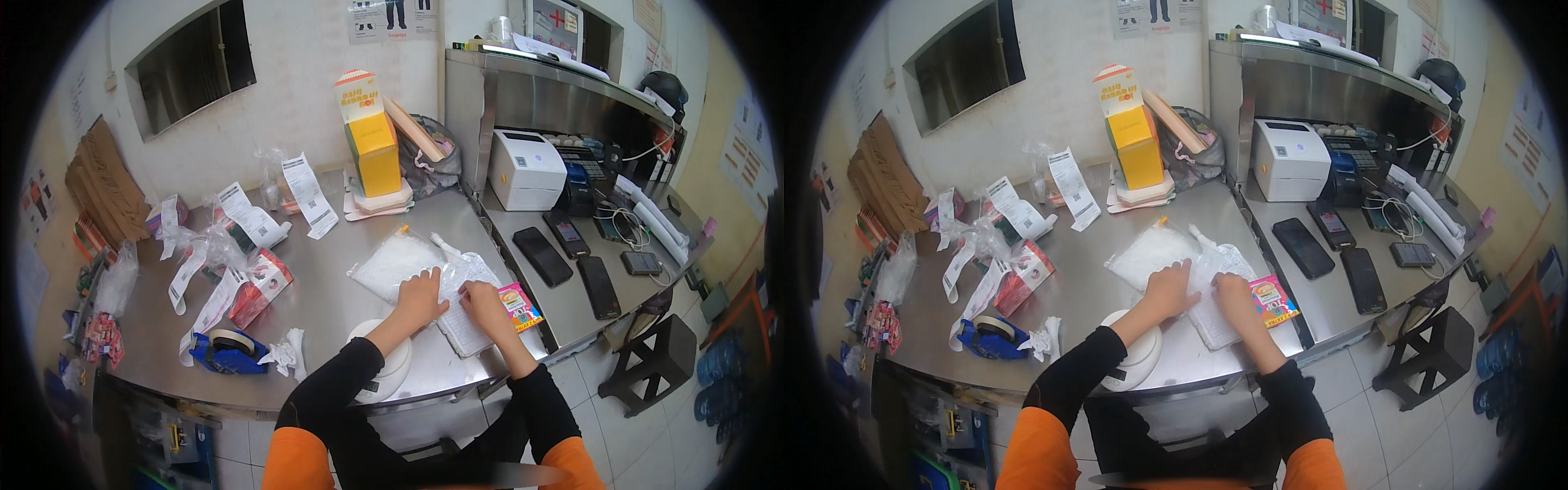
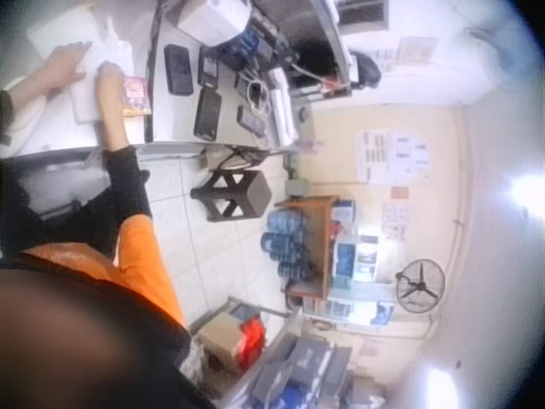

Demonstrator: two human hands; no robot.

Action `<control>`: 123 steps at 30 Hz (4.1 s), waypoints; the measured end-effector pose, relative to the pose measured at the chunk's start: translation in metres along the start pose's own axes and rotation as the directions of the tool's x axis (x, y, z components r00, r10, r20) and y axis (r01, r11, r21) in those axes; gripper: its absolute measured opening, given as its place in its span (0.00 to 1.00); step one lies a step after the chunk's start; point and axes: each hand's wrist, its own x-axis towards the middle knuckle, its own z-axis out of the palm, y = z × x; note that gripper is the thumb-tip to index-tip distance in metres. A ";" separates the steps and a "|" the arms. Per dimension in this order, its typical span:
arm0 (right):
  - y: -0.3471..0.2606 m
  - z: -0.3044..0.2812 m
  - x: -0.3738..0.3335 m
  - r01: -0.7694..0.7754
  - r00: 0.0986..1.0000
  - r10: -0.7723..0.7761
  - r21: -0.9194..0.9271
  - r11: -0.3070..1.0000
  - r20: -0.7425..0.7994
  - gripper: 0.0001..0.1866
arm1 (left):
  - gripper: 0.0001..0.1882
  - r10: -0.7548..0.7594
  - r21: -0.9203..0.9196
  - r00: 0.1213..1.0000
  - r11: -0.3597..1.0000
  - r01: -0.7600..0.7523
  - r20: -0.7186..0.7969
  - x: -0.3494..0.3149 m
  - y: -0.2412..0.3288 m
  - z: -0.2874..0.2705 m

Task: The person wraps small white items individually in bubble wrap at a cluttered counter. They place each wrapped item on a digital scale, then set it aside. The person uses a tape dispenser to seal the bubble wrap around each item.

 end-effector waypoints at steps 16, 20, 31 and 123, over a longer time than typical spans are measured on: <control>-0.036 0.044 0.063 0.176 0.984 -0.163 0.253 0.952 -0.068 0.09 | 0.14 0.206 -0.037 0.906 0.971 -0.236 -0.370 0.004 -0.034 -0.030; -0.027 0.086 0.098 0.107 0.975 -0.102 0.015 0.994 -0.197 0.15 | 0.20 0.164 0.093 0.958 0.985 -0.146 -0.235 -0.003 -0.031 -0.029; -0.022 0.094 0.126 -0.023 0.970 0.028 -0.024 0.999 0.241 0.14 | 0.28 0.130 -0.098 0.970 0.983 -0.153 -0.207 -0.004 -0.035 -0.040; 0.007 0.030 0.109 -0.396 0.832 0.244 0.225 0.890 0.499 0.28 | 0.13 0.052 -0.168 0.996 0.985 -0.038 0.079 -0.023 -0.021 -0.040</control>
